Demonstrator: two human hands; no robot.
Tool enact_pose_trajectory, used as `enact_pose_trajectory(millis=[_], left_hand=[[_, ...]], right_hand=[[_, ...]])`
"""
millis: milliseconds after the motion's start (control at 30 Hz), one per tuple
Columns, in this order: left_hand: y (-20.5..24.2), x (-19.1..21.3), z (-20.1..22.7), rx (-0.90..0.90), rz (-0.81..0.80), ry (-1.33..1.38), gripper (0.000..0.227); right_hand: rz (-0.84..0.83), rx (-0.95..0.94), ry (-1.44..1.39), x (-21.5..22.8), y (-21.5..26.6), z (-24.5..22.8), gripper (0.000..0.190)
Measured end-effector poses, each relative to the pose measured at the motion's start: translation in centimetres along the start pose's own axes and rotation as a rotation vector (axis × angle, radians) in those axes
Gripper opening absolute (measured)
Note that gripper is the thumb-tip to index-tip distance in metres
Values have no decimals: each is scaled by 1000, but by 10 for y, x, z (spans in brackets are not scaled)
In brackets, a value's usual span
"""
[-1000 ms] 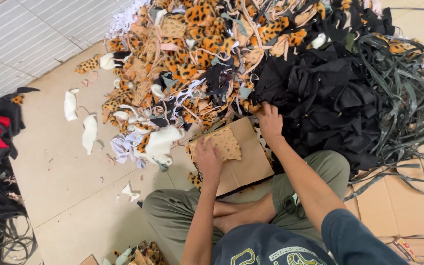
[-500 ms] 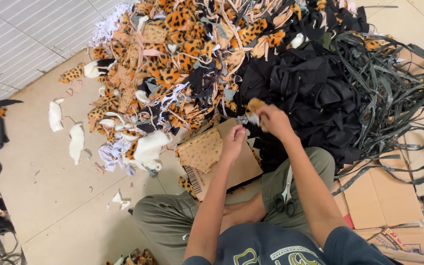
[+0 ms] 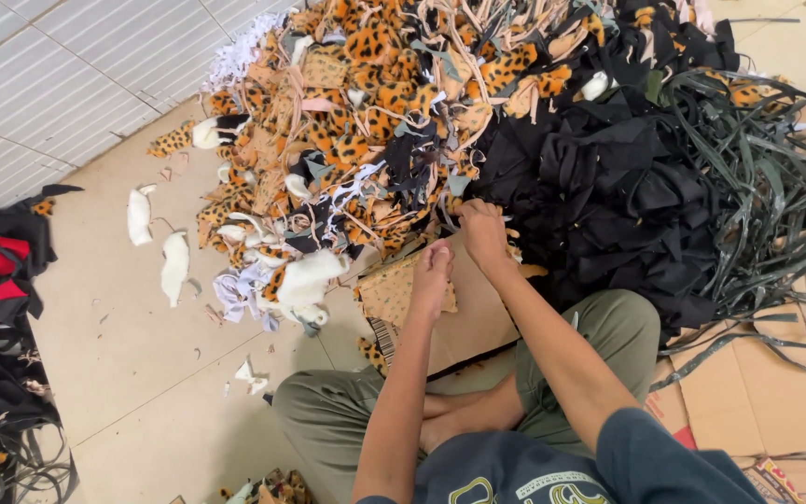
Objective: The person sorts through piles of fabric scraps, picking out pieces of leopard-print fabric and laying them onto a cardboard sheet.
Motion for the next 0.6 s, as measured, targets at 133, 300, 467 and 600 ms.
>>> enact_pose_trajectory(millis=[133, 300, 467, 600], left_hand=[[17, -16, 35, 40, -94, 311, 62], [-36, 4, -36, 61, -105, 721, 35], [-32, -2, -29, 40, -130, 609, 41], [-44, -28, 1, 45, -228, 525, 44]], right_hand=[[386, 195, 29, 66, 43, -30, 21], [396, 486, 26, 119, 100, -70, 12], [207, 291, -443, 114, 102, -36, 38], [191, 124, -591, 125, 65, -7, 45]])
Point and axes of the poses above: each hand's wrist, its own y-axis away from the middle knuckle, its own x-axis out of the back of the hand, z = x × y, the point moved 5 cm from there along -y, towards the middle knuckle, and after that the axes turned 9 degrees about y, right-handed, at the moved point
